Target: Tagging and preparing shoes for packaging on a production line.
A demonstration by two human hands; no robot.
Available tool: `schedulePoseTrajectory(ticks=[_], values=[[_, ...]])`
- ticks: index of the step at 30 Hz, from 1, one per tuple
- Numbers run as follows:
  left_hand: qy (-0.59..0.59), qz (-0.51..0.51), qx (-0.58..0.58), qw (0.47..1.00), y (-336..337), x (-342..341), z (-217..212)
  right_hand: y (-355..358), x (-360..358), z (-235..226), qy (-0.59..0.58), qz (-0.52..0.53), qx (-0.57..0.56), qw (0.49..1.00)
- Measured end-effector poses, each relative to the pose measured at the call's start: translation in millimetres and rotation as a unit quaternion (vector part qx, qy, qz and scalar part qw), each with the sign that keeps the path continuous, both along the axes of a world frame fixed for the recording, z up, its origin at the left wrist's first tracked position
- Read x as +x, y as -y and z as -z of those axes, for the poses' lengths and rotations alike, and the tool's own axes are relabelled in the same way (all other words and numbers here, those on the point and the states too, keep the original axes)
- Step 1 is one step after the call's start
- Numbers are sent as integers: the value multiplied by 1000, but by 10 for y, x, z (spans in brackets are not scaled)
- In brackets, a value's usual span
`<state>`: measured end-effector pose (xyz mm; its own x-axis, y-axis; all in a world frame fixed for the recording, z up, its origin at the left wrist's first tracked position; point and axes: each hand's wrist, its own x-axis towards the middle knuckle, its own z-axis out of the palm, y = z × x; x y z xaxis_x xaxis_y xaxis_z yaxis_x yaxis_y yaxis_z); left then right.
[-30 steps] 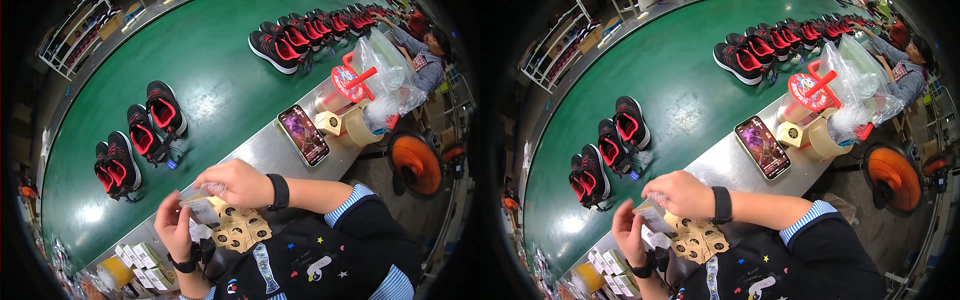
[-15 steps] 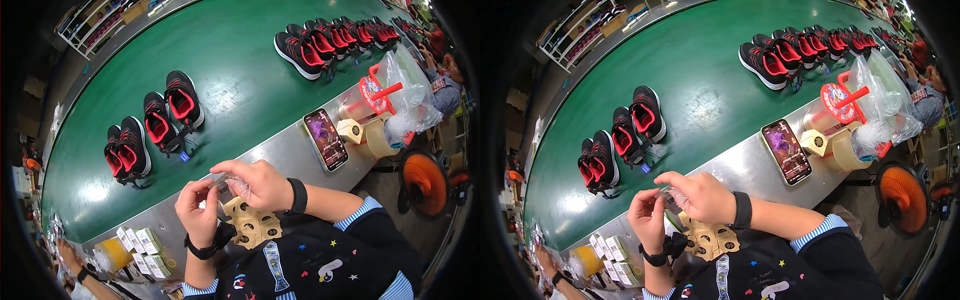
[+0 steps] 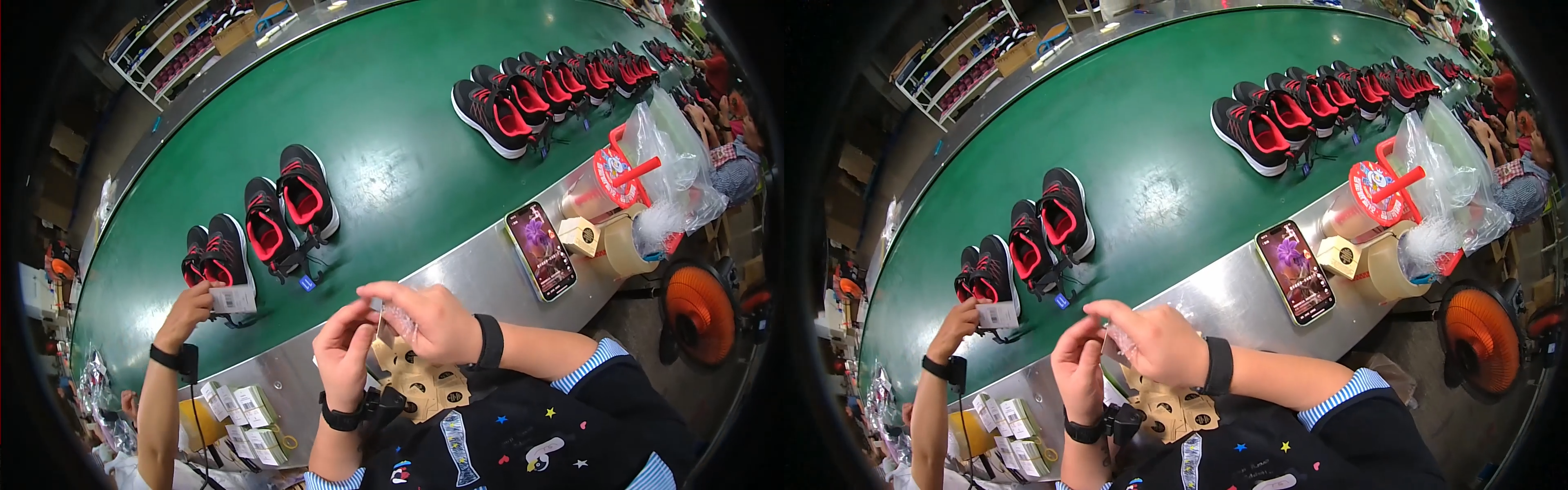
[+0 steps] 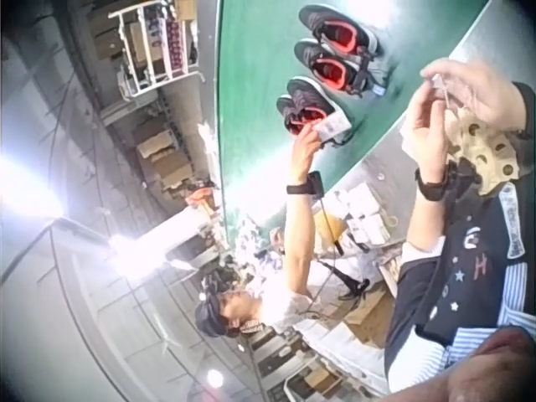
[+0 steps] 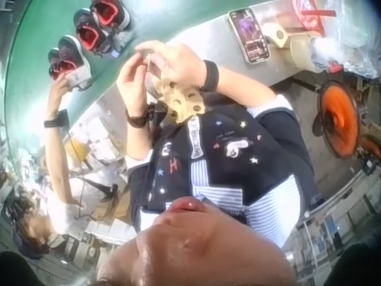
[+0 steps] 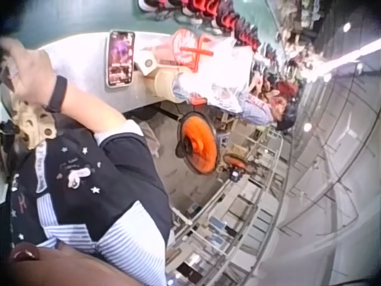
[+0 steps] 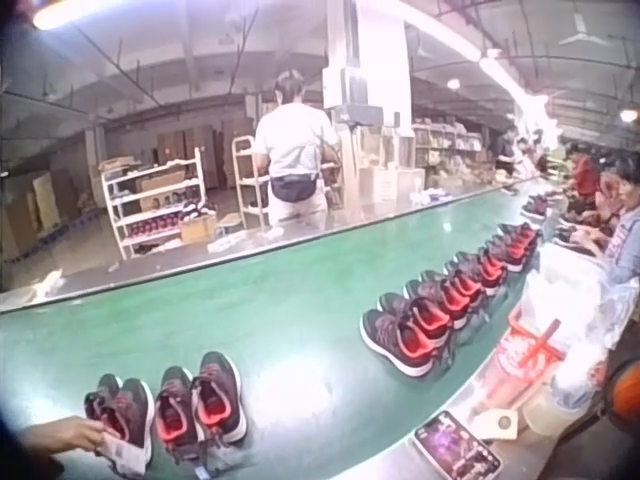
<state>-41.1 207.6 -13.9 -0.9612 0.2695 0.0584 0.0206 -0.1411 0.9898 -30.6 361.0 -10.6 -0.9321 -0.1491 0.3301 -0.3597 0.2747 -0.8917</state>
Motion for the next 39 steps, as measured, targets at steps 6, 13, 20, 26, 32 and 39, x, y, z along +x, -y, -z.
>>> schedulePoseTrajectory(ticks=[6,13,20,26,32,39], values=[[-18,-40,29,999,-87,-64,-11,17,-26,-50,28,-6,-39,999],[-217,10,-308,926,169,-479,-96,-127,-258,51,246,-104,-273,924],[-232,-79,-689,682,760,-1292,189,-161,-446,57,200,-41,-275,939],[-279,-72,-638,714,676,-1501,356,-23,-727,119,232,-57,-263,935],[-215,119,-579,777,783,-1386,41,156,-1249,375,180,-1,-140,974],[-305,29,-571,762,791,-1399,-269,419,-1658,564,107,91,40,989]])
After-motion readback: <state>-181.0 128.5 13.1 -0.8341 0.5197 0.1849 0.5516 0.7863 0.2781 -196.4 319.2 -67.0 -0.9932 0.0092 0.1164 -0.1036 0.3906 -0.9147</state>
